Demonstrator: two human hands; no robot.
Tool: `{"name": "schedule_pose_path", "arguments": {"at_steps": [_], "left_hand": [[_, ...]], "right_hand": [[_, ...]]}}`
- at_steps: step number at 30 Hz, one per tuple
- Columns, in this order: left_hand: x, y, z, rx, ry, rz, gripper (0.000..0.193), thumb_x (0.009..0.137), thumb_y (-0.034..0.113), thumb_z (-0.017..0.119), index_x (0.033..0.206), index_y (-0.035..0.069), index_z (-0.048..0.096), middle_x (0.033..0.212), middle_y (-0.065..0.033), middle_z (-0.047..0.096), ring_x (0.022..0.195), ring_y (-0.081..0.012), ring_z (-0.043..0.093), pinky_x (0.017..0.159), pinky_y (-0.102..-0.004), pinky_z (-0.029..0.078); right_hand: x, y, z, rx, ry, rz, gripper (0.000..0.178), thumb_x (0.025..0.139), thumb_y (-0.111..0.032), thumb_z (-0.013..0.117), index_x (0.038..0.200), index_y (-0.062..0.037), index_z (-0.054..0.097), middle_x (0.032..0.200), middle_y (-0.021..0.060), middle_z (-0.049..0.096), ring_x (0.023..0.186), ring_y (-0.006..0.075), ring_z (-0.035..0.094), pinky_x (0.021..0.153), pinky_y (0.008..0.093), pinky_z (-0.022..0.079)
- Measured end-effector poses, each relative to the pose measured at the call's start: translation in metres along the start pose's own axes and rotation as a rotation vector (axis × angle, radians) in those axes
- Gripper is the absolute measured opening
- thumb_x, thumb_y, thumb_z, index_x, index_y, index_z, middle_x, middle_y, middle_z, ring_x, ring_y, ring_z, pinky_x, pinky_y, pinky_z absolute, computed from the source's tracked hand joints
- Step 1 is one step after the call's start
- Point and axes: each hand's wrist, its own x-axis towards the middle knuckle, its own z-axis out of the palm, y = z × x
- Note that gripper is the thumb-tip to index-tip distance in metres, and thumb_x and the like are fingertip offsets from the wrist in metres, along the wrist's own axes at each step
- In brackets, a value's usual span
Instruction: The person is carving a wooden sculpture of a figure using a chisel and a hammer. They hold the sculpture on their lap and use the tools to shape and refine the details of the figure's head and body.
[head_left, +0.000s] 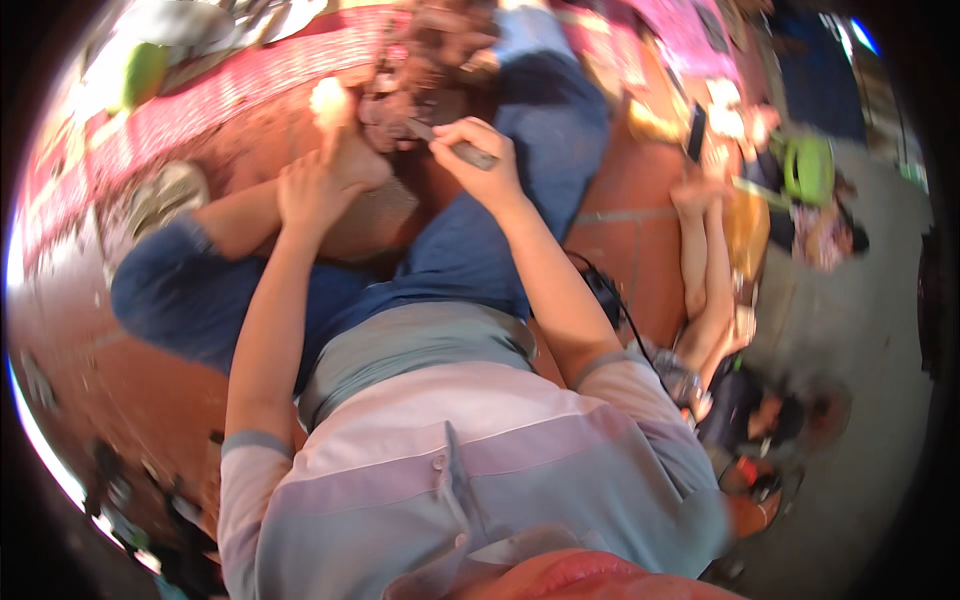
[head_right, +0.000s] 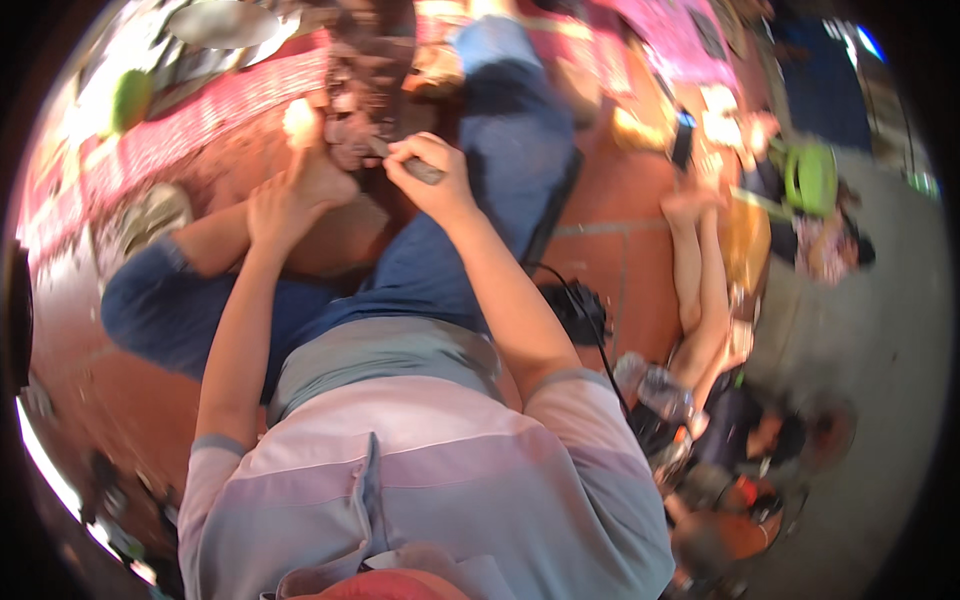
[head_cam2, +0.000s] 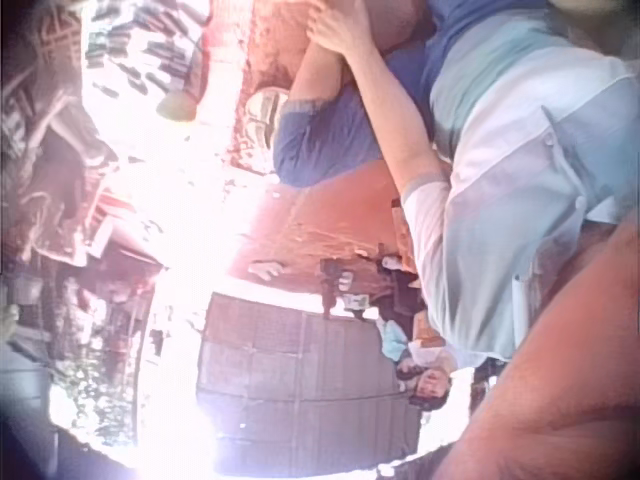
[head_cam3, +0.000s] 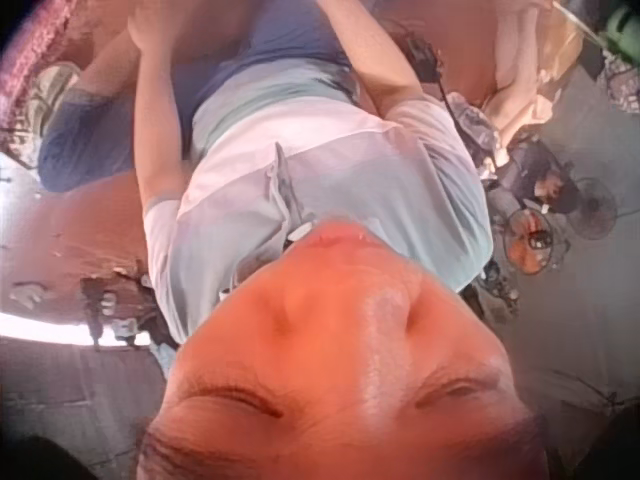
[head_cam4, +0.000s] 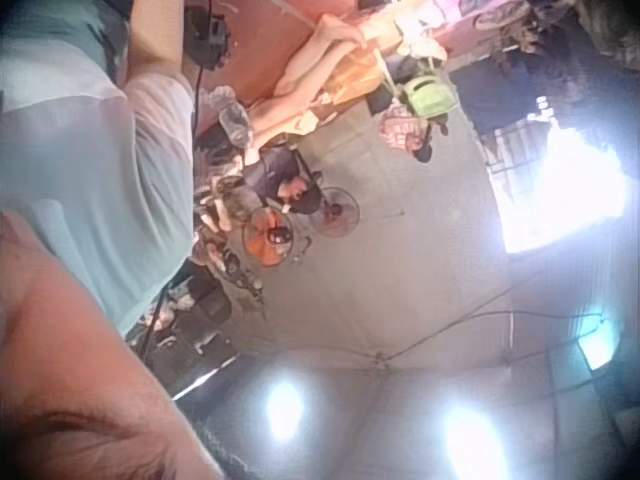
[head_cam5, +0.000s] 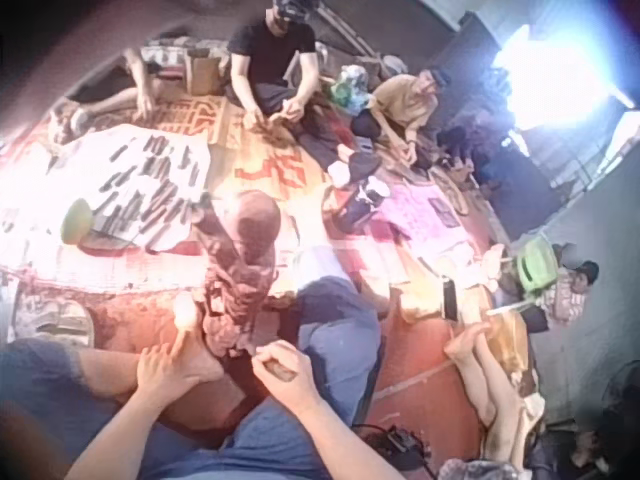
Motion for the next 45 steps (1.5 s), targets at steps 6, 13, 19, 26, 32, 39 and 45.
{"name": "schedule_pose_path", "arguments": {"at_steps": [6, 13, 19, 26, 32, 39, 45], "left_hand": [[0.023, 0.007, 0.03, -0.285, 0.535, 0.272, 0.09, 0.076, 0.038, 0.07, 0.148, 0.011, 0.024, 0.147, -0.025, 0.03, 0.13, -0.0442, 0.037, 0.105, -0.0476, 0.035], [0.033, 0.047, 0.061, -0.135, 0.385, 0.41, 0.075, 0.08, 0.032, 0.065, 0.141, -0.001, 0.035, 0.15, -0.0242, 0.025, 0.138, -0.0442, 0.022, 0.113, -0.0521, 0.018], [0.011, 0.073, 0.05, -0.231, 0.309, 0.569, 0.062, 0.08, 0.026, 0.065, 0.132, -0.002, 0.046, 0.145, -0.023, 0.033, 0.132, -0.0421, 0.033, 0.108, -0.046, 0.03], [-0.039, 0.05, 0.03, -0.727, -0.258, 0.406, 0.034, 0.084, 0.019, 0.064, 0.114, 0.003, 0.063, 0.102, -0.0199, 0.066, 0.09, -0.0323, 0.066, 0.079, -0.0383, 0.052], [-0.038, 0.021, 0.025, -0.762, -0.024, 0.329, 0.032, 0.086, 0.01, 0.062, 0.117, 0.002, 0.063, 0.105, -0.0174, 0.068, 0.094, -0.0255, 0.067, 0.083, -0.0333, 0.051], [-0.046, 0.027, 0.013, -0.753, -0.132, 0.259, 0.033, 0.087, 0.018, 0.059, 0.117, 0.003, 0.063, 0.112, -0.02, 0.063, 0.103, -0.0341, 0.061, 0.092, -0.0394, 0.047], [-0.043, 0.026, 0.01, -0.727, -0.162, 0.269, 0.036, 0.087, 0.023, 0.058, 0.117, 0.004, 0.062, 0.112, -0.019, 0.063, 0.104, -0.0354, 0.06, 0.092, -0.0409, 0.047]], "right_hand": [[-0.025, -0.038, 0.0, -0.06, 0.148, -0.034, 0.011, 0.073, -0.002, 0.072, 0.077, -0.0028, 0.061, 0.079, 0.0101, 0.065, 0.074, 0.0217, 0.064, 0.066, 0.0293, 0.05], [-0.041, -0.052, 0.005, 0.011, 0.316, -0.095, 0.012, 0.073, -0.001, 0.071, 0.08, -0.0037, 0.062, 0.091, 0.0101, 0.065, 0.08, 0.0227, 0.065, 0.07, 0.0289, 0.051], [-0.048, -0.038, -0.008, -0.071, 0.442, -0.031, 0.013, 0.071, -0.004, 0.074, 0.078, -0.0047, 0.062, 0.088, 0.0081, 0.064, 0.081, 0.021, 0.063, 0.071, 0.029, 0.049], [-0.042, -0.017, -0.006, -0.037, 0.278, 0.056, 0.01, 0.074, -0.005, 0.072, 0.078, -0.0034, 0.063, 0.081, 0.0067, 0.064, 0.073, 0.0175, 0.063, 0.065, 0.0282, 0.049], [-0.008, -0.012, 0.024, 0.055, 0.173, -0.011, 0.01, 0.074, -0.001, 0.072, 0.078, -0.0017, 0.063, 0.083, 0.0086, 0.065, 0.078, 0.0186, 0.064, 0.07, 0.0277, 0.05], [-0.008, -0.009, 0.023, -0.049, 0.075, -0.052, 0.01, 0.073, -0.001, 0.071, 0.077, -0.0013, 0.062, 0.083, 0.0102, 0.065, 0.077, 0.0197, 0.065, 0.07, 0.0289, 0.05], [0.012, -0.018, 0.029, 0.026, 0.085, 0.015, 0.008, 0.073, 0.002, 0.071, 0.077, 0.0, 0.064, 0.08, 0.0083, 0.065, 0.076, 0.0154, 0.065, 0.069, 0.0258, 0.05]]}}
